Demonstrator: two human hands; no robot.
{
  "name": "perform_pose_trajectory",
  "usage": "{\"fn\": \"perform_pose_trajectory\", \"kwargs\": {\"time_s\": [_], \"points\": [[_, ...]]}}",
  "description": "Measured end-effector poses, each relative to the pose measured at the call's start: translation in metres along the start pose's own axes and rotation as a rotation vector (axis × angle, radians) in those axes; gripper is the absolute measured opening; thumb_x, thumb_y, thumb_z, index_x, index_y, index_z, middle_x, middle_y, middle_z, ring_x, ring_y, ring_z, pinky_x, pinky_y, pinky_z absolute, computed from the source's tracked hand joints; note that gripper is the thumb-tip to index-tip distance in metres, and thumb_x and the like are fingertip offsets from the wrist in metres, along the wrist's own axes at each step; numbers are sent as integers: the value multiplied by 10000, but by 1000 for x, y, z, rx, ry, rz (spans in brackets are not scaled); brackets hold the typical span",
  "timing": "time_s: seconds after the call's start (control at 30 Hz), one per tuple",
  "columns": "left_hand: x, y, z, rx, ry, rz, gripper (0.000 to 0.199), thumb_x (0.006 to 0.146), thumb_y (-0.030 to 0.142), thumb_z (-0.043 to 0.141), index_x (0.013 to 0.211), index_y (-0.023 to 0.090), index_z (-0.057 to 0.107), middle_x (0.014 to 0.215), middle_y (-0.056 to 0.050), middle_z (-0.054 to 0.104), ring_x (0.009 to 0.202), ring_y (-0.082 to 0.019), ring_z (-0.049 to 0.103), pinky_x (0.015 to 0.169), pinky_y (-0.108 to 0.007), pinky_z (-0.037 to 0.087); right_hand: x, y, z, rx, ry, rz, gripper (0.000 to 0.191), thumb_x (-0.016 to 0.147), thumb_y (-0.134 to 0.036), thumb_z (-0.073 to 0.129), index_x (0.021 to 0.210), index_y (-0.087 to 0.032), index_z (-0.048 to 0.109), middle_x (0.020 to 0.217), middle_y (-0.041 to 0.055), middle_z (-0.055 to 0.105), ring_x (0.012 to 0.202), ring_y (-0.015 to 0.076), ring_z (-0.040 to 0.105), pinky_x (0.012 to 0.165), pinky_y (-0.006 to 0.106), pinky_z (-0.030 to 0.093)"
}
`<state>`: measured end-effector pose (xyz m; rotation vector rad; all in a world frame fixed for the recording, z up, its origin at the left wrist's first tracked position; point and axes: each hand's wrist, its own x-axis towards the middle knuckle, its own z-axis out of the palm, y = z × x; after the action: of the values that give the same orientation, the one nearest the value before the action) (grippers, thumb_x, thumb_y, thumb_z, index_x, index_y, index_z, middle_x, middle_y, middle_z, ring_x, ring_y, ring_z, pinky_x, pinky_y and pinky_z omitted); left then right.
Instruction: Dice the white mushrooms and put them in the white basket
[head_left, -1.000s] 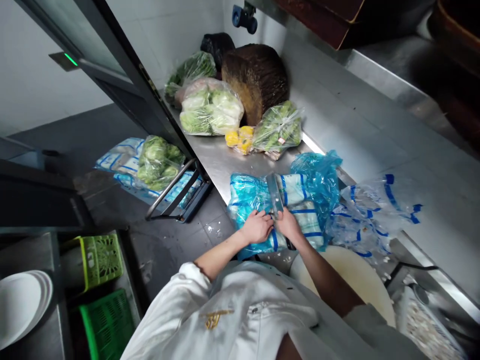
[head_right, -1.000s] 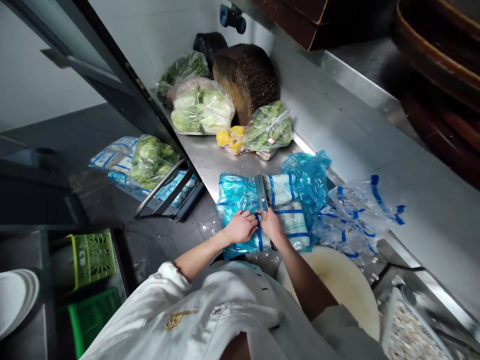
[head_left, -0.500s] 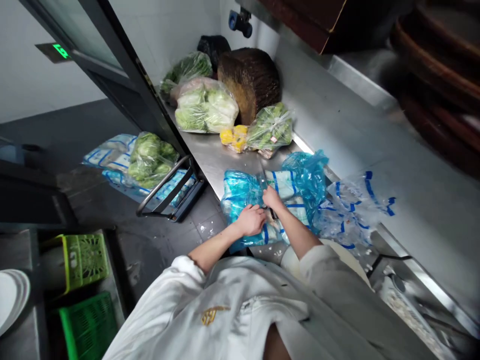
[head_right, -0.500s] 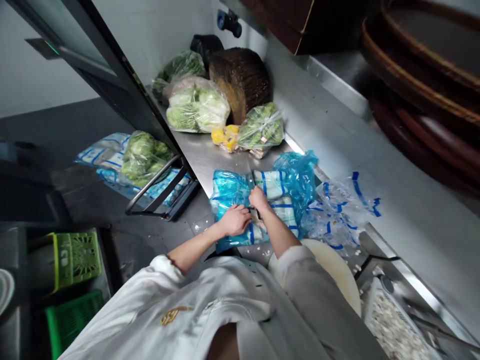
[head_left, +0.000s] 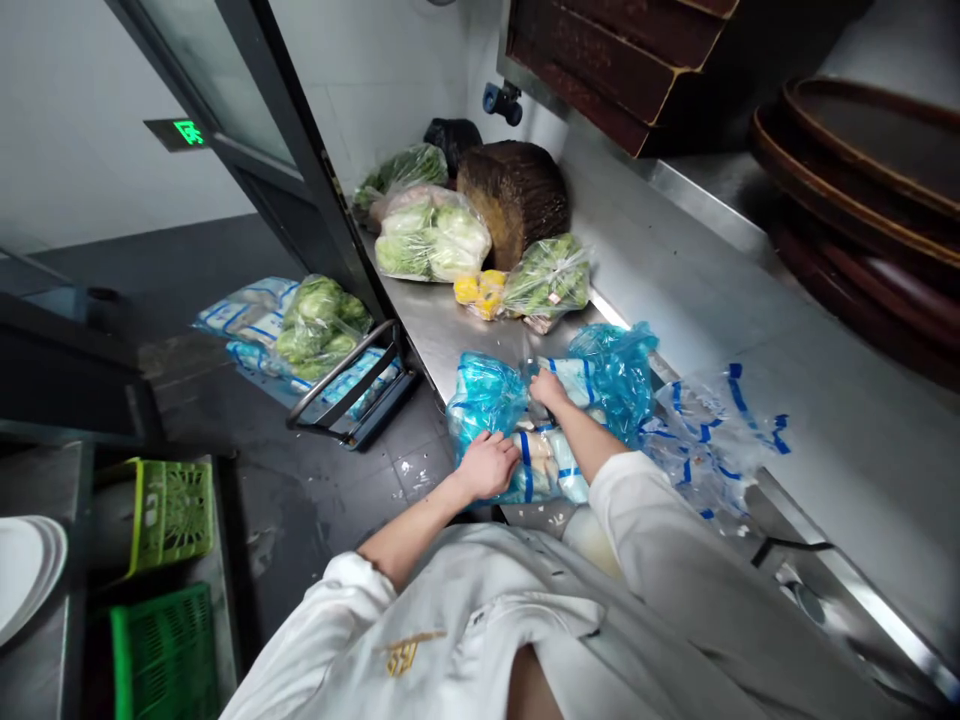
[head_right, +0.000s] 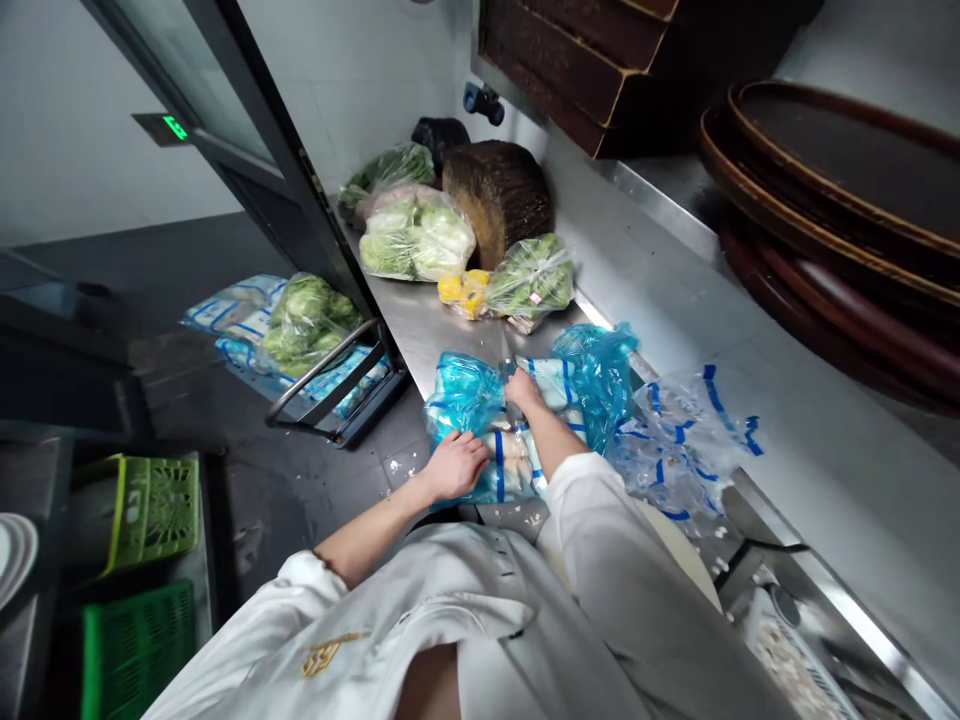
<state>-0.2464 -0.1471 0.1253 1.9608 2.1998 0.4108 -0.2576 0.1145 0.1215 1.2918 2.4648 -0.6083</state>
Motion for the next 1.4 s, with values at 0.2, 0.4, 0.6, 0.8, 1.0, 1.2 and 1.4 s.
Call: {"fn": "perform_pose_trajectory", "kwargs": {"time_s": [0.2,0.4,0.6,0.8,1.0,1.2,1.4], "points": [[-21,6,15,-53,7,-163,335,1111,364,388,1063,207,679,1079,-113,705,1048,-278,586,914,-441,407,2,-19,-23,-23,-45,-31,367,1015,-289,593,1285,-70,710,1101,226,779,1094,271,731,880,269,508],[-6,3,12,-108,-6,-159,270,1066,414,498,1077,224,690,1095,-89,711,1090,-289,587,921,-432,442,-62,25,-27,-4,-99,-65,400,1070,-327,448,1214,-81,729,815,159,771,805,250,733,733,272,493],[6,-10,5,-113,-58,-55,386,1075,520,480,1019,227,723,1067,-91,724,1080,-293,589,908,-420,448,-209,134,7,-34,-77,-53,321,1076,-289,443,1276,-159,658,1150,156,777,1048,256,720,796,259,436],[19,-6,6,-63,-77,-34,420,1086,496,444,968,220,737,1007,-96,722,1042,-288,593,892,-412,447,-284,152,19,63,14,13,349,1107,-332,382,1273,-189,654,1093,129,785,994,254,717,772,271,409],[23,2,1,34,-61,-31,375,1054,432,462,907,219,735,957,-113,712,1045,-294,587,911,-424,452,-225,78,16,10,-65,-13,305,1070,-339,515,1315,-211,644,1255,143,760,1146,270,704,856,274,450],[5,-1,-1,8,-39,-118,405,1064,493,439,999,247,753,1056,-121,721,1141,-333,562,1006,-488,436,-230,124,8,-79,-78,54,333,1050,-297,542,1337,-162,645,1283,209,737,1185,316,696,929,327,469],[-28,40,40,30,-34,-259,734,856,642,761,1491,327,571,1573,-168,484,1478,-509,323,1167,-731,290,-287,192,36,120,-37,44,323,1097,-292,421,1288,-187,659,1233,133,761,1152,257,694,855,259,434]]}}
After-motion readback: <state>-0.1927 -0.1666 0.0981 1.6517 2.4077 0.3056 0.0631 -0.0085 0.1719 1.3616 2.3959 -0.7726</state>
